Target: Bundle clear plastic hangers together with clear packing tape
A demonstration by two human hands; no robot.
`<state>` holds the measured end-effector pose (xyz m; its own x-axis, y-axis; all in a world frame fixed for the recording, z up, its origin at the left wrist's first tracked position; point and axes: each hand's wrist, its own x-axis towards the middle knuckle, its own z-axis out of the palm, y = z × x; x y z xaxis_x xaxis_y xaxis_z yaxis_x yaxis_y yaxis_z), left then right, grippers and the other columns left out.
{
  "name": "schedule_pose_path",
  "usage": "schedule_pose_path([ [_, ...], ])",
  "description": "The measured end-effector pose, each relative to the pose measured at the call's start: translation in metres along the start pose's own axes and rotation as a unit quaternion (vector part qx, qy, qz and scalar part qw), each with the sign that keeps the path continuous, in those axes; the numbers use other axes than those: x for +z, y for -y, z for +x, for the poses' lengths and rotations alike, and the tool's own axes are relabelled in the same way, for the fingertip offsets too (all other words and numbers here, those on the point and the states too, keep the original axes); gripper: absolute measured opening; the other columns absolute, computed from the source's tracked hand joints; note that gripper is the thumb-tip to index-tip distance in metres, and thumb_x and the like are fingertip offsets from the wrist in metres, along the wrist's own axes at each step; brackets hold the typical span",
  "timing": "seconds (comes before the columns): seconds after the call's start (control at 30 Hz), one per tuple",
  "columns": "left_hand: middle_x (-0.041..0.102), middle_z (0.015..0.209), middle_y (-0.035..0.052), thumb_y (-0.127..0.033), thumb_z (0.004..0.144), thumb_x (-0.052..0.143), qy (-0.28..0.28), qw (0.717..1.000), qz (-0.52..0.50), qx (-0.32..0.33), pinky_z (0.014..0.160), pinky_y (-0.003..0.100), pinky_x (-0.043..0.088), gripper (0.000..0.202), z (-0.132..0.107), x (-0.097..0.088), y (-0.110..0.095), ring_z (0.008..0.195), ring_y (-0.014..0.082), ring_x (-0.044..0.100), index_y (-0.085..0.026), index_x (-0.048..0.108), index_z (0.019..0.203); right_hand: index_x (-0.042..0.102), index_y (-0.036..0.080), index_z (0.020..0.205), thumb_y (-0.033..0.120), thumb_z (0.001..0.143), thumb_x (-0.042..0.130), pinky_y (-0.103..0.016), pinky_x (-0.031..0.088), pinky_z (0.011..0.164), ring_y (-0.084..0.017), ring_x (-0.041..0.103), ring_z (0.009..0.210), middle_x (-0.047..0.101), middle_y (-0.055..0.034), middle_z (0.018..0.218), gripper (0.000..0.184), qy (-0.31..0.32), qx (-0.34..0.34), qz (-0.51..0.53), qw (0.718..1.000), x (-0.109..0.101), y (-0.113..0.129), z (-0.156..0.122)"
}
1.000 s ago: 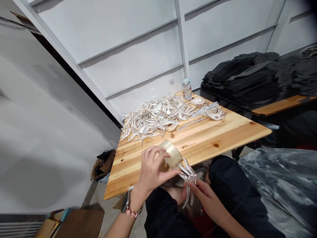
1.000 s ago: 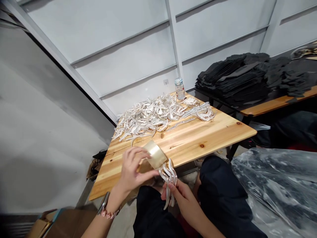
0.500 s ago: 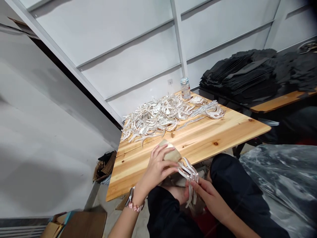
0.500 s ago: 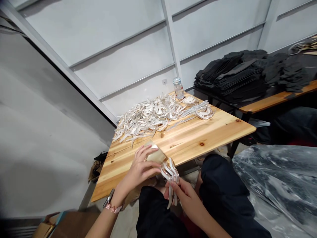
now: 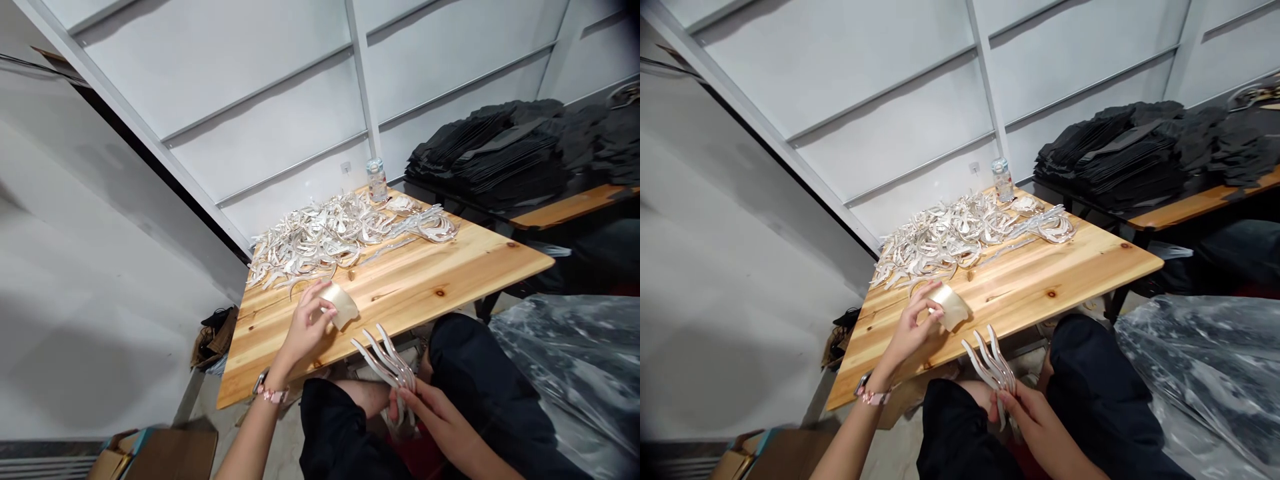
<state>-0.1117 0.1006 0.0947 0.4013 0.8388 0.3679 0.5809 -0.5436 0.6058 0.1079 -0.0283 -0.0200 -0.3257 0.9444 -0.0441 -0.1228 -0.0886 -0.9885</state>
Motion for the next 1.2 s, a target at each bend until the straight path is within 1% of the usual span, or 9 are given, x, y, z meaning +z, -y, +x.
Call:
schedule_pose_path([
  [0.1, 0.055, 0.136, 0.0100, -0.033, 0.087, 0.058, -0.020, 0.998, -0.057, -0.028, 0.114, 0.048, 0.022, 0.017, 0.006, -0.002, 0.008, 0.136, 0.0264, 0.038, -0.020, 0.064, 0.077, 0.068, 0.018, 0.078, 0.054, 0.092, 0.047, -0.034, 0.048, 0.074, -0.022, 0.060, 0.074, 0.065, -0.0054, 0.076, 0.043, -0.046, -0.007, -0.003, 0.999, -0.011, 0.001, -0.004],
  [0.2, 0.054, 0.138, 0.0088, -0.034, 0.087, 0.059, -0.052, 0.989, -0.123, -0.059, 0.114, 0.044, 0.022, 0.018, 0.007, -0.003, 0.018, 0.135, 0.0257, 0.040, -0.020, 0.062, 0.076, 0.068, 0.020, 0.082, 0.053, 0.092, 0.047, -0.036, 0.046, 0.081, -0.025, 0.060, 0.081, 0.067, -0.0064, 0.078, 0.040, -0.163, -0.050, -0.029, 0.985, -0.027, 0.011, 0.003],
  [0.33, 0.054, 0.139, 0.0069, -0.039, 0.086, 0.060, -0.106, 0.946, -0.275, -0.137, 0.108, 0.038, 0.033, 0.019, 0.005, -0.005, 0.038, 0.129, 0.0241, 0.047, -0.021, 0.062, 0.082, 0.066, 0.021, 0.082, 0.051, 0.092, 0.048, -0.038, 0.041, 0.092, -0.026, 0.059, 0.093, 0.069, -0.0085, 0.090, 0.037, -0.224, -0.121, -0.074, 0.964, -0.049, 0.036, 0.037],
  [0.43, 0.058, 0.135, 0.0085, -0.040, 0.084, 0.061, -0.133, 0.923, -0.328, -0.152, 0.108, 0.037, 0.034, 0.022, 0.003, -0.004, 0.047, 0.130, 0.0241, 0.047, -0.020, 0.066, 0.092, 0.063, 0.019, 0.087, 0.055, 0.088, 0.053, -0.035, 0.046, 0.077, -0.022, 0.059, 0.078, 0.066, -0.0061, 0.081, 0.038, -0.187, -0.124, 0.001, 0.975, -0.054, 0.052, 0.072],
  [0.57, 0.061, 0.131, 0.0066, -0.037, 0.083, 0.063, -0.136, 0.920, -0.337, -0.145, 0.109, 0.035, 0.033, 0.017, 0.002, 0.000, 0.044, 0.131, 0.0220, 0.046, -0.020, 0.066, 0.083, 0.056, 0.020, 0.090, 0.061, 0.086, 0.049, -0.029, 0.045, 0.057, -0.015, 0.055, 0.059, 0.061, -0.0010, 0.072, 0.043, -0.141, -0.106, 0.062, 0.982, -0.037, 0.057, 0.117],
  [0.73, 0.067, 0.119, 0.0062, -0.038, 0.078, 0.068, -0.171, 0.859, -0.430, -0.218, 0.088, 0.028, 0.047, 0.026, -0.002, 0.005, 0.035, 0.102, 0.0186, 0.063, -0.019, 0.068, 0.096, 0.055, 0.019, 0.097, 0.063, 0.087, 0.041, -0.026, 0.043, 0.047, -0.012, 0.050, 0.046, 0.055, 0.0045, 0.056, 0.047, -0.063, -0.065, 0.074, 0.993, -0.007, 0.046, 0.148],
  [0.9, 0.072, 0.088, 0.0049, -0.033, 0.076, 0.071, -0.222, 0.810, -0.478, -0.256, 0.075, 0.024, 0.050, 0.020, -0.008, 0.004, 0.037, 0.081, 0.0151, 0.066, -0.015, 0.067, 0.083, 0.056, 0.019, 0.093, 0.061, 0.085, 0.048, -0.024, 0.043, 0.043, -0.014, 0.056, 0.041, 0.056, 0.0062, 0.045, 0.044, 0.061, -0.019, 0.058, 0.996, -0.002, 0.040, 0.158],
  [1.03, 0.071, 0.089, 0.0025, -0.036, 0.079, 0.069, -0.259, 0.815, -0.466, -0.228, 0.080, 0.023, 0.049, 0.021, -0.004, -0.004, 0.039, 0.084, 0.0136, 0.066, -0.016, 0.065, 0.085, 0.055, 0.018, 0.095, 0.062, 0.087, 0.046, -0.024, 0.043, 0.046, -0.014, 0.057, 0.043, 0.058, 0.0056, 0.047, 0.046, 0.083, -0.033, 0.057, 0.994, -0.007, 0.042, 0.155],
  [1.2, 0.070, 0.092, 0.0023, -0.050, 0.084, 0.061, -0.288, 0.858, -0.399, -0.148, 0.083, 0.028, 0.049, 0.032, 0.011, -0.019, 0.033, 0.088, 0.0165, 0.066, -0.019, 0.061, 0.090, 0.058, 0.017, 0.098, 0.061, 0.089, 0.045, -0.024, 0.043, 0.050, -0.011, 0.055, 0.050, 0.065, 0.0010, 0.069, 0.047, 0.092, -0.075, 0.059, 0.991, -0.007, 0.049, 0.146],
])
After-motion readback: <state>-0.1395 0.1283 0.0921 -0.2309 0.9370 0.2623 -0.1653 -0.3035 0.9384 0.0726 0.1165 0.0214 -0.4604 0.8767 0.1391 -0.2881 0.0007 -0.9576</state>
